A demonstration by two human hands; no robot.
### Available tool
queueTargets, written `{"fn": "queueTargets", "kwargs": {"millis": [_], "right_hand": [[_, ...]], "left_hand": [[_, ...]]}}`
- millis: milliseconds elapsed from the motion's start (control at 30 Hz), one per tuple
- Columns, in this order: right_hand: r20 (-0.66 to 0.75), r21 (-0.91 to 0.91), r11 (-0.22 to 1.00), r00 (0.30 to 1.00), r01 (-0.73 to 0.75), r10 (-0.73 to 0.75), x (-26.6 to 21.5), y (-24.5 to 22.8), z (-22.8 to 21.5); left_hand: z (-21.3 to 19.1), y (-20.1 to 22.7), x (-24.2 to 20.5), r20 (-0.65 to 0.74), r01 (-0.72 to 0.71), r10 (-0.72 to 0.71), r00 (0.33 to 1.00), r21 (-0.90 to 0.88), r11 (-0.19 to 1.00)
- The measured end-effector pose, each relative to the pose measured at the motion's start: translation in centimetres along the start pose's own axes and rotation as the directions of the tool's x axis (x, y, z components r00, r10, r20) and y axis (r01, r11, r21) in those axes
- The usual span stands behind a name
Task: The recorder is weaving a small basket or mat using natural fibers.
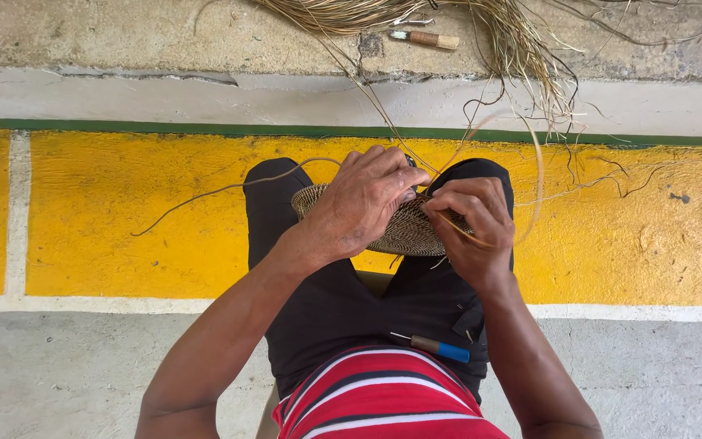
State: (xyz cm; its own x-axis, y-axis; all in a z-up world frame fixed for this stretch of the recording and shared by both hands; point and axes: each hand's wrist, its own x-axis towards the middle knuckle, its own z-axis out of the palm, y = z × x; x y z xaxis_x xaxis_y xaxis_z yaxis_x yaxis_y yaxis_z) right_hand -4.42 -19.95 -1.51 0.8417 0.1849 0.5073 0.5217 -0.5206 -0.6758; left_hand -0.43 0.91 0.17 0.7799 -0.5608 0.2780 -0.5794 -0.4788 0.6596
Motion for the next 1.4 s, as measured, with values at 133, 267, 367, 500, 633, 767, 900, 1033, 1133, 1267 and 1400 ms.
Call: {"fn": "queueTargets", "kwargs": {"millis": [133,267,367,500,633,767,900,1033,1133,1267,1400], "right_hand": [[0.017,-0.081,0.994,0.997,0.078,-0.077,0.2,-0.2,0.2],[0.168,-0.04,0.997,0.984,0.07,-0.062,1.2,1.5,-1.9],[0.379,0.117,0.993,0.925,-0.005,-0.04,3.0,4.1,-3.8],[0.643,0.217,0.976,0.755,-0.02,-0.127,6.0,3.2,-4.0],[0.842,0.116,0.993,0.533,-0.035,-0.08,8.0,1.4,-3.3],[0.844,0.104,0.994,0.532,-0.029,-0.073,7.3,1.7,-3.1],[0.712,0.186,0.978,0.698,-0.093,-0.069,7.0,4.8,-2.8],[0.558,0.162,0.86,0.764,-0.484,0.325,5.0,8.5,-3.4],[0.619,0.342,0.8,0.759,-0.492,0.203,2.8,5.3,-2.6],[0.669,0.485,0.672,0.732,-0.56,0.128,0.0,4.7,-1.3],[0.734,0.478,0.57,0.66,-0.668,0.159,0.8,4.5,-0.7]], "left_hand": [[0.4,-0.1,-0.4,-0.023,-0.013,0.013,1.0,0.011,1.0],[0.2,0.6,-1.0,-0.022,-0.032,0.032,0.999,0.037,0.999],[0.1,1.4,-2.0,-0.035,-0.049,0.05,0.998,0.009,0.999],[0.5,2.0,-3.1,-0.07,-0.127,0.129,0.989,0.041,0.991],[0.7,2.1,-4.1,-0.104,-0.144,0.145,0.984,0.014,0.989],[0.8,2.5,-4.5,-0.086,-0.135,0.138,0.987,0.034,0.99],[0.6,2.5,-4.1,-0.096,-0.149,0.148,0.984,-0.002,0.989],[0.3,2.8,-4.1,-0.07,-0.137,0.139,0.988,0.033,0.99],[-0.3,2.6,-4.1,-0.075,-0.123,0.124,0.989,0.013,0.992],[-0.1,2.7,-4.2,-0.054,-0.13,0.129,0.99,-0.007,0.992],[-0.3,2.5,-4.4,-0.075,-0.133,0.131,0.989,-0.014,0.991]]}}
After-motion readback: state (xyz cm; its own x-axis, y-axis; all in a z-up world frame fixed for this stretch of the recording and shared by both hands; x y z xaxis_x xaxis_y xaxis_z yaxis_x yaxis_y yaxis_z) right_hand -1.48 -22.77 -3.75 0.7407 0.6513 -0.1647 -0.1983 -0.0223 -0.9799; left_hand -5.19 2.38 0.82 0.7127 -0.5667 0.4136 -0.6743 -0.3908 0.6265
